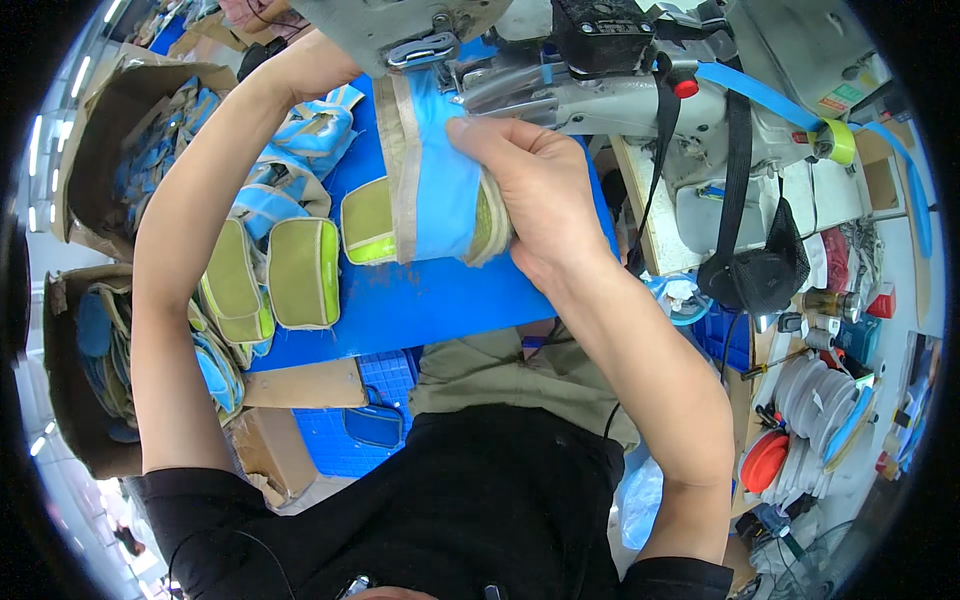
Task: The person assembles small mesh pouches by inserting blue foam inserts into green mesh pockets, then uses a sewing machine to stitch the edges. They repeatedly pick up pouches, align the inserts, and sew them one at a time.
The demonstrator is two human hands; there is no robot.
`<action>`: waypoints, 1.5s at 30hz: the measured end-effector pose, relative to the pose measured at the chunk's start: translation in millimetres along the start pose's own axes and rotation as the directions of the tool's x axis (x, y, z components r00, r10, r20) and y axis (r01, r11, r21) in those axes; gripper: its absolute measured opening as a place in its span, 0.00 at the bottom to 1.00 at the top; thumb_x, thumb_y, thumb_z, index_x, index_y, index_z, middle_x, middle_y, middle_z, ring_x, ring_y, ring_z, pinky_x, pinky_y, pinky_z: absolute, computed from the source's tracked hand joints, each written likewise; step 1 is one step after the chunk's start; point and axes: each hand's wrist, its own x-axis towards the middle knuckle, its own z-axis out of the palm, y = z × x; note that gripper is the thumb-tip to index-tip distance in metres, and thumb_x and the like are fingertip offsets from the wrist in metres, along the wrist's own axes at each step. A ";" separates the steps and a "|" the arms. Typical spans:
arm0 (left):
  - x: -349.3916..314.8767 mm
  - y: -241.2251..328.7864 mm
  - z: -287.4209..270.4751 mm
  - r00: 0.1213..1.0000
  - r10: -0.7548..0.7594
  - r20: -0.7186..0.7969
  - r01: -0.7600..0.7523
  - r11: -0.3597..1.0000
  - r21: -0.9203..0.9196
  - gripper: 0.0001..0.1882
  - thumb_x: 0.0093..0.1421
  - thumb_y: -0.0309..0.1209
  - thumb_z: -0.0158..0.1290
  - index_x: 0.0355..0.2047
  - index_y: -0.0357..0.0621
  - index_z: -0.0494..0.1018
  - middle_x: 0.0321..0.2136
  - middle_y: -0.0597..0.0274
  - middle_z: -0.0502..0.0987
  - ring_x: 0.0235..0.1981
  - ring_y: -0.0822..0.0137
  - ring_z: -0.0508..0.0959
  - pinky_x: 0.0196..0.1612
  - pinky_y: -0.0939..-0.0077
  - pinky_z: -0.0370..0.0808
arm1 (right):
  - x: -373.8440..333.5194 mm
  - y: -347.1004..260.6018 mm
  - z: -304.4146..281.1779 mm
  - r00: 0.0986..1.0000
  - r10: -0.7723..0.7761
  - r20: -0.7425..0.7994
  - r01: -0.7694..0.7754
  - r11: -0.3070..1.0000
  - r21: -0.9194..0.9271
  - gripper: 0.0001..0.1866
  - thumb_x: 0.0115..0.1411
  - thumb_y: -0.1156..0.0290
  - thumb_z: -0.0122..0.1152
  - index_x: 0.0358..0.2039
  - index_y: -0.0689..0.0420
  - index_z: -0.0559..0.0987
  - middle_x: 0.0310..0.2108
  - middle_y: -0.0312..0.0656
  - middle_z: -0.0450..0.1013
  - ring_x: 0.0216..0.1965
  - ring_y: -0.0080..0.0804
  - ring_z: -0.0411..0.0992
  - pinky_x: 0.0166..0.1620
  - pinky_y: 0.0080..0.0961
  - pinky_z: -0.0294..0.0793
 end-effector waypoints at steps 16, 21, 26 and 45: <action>12.4 25.6 14.9 0.993 0.114 -0.038 -0.103 0.970 0.221 0.13 0.60 0.35 0.64 0.39 0.40 0.79 0.36 0.62 0.82 0.36 0.72 0.80 0.41 0.73 0.76 | -4.5 5.6 11.7 0.999 -0.038 -0.035 0.042 0.992 0.115 0.10 0.63 0.70 0.70 0.35 0.65 0.83 0.32 0.40 0.81 0.31 0.21 0.77 0.36 0.20 0.76; -0.1 10.7 17.2 0.856 0.440 -0.270 -0.214 0.779 0.589 0.13 0.60 0.37 0.64 0.37 0.40 0.79 0.33 0.63 0.82 0.34 0.72 0.79 0.39 0.73 0.75 | -4.3 7.9 9.9 0.997 -0.071 -0.041 0.074 0.993 0.088 0.12 0.63 0.69 0.71 0.38 0.66 0.84 0.34 0.41 0.82 0.32 0.21 0.77 0.37 0.20 0.77; -47.8 -25.2 92.9 0.401 0.647 -0.648 -0.168 0.748 0.643 0.12 0.61 0.37 0.63 0.37 0.40 0.79 0.33 0.62 0.81 0.34 0.72 0.79 0.41 0.74 0.75 | -1.4 7.2 -0.8 0.998 -0.070 -0.004 0.070 0.996 0.052 0.12 0.62 0.70 0.71 0.40 0.66 0.84 0.36 0.41 0.82 0.34 0.22 0.78 0.40 0.21 0.77; -103.8 -12.6 198.9 0.548 0.713 -0.438 -0.053 0.552 0.832 0.34 0.45 0.17 0.62 0.56 0.49 0.73 0.39 0.63 0.77 0.29 0.69 0.80 0.29 0.75 0.77 | -68.0 28.1 -22.2 0.980 -0.195 0.047 0.200 0.962 -0.188 0.23 0.64 0.66 0.70 0.53 0.65 0.74 0.39 0.37 0.77 0.35 0.16 0.73 0.37 0.17 0.71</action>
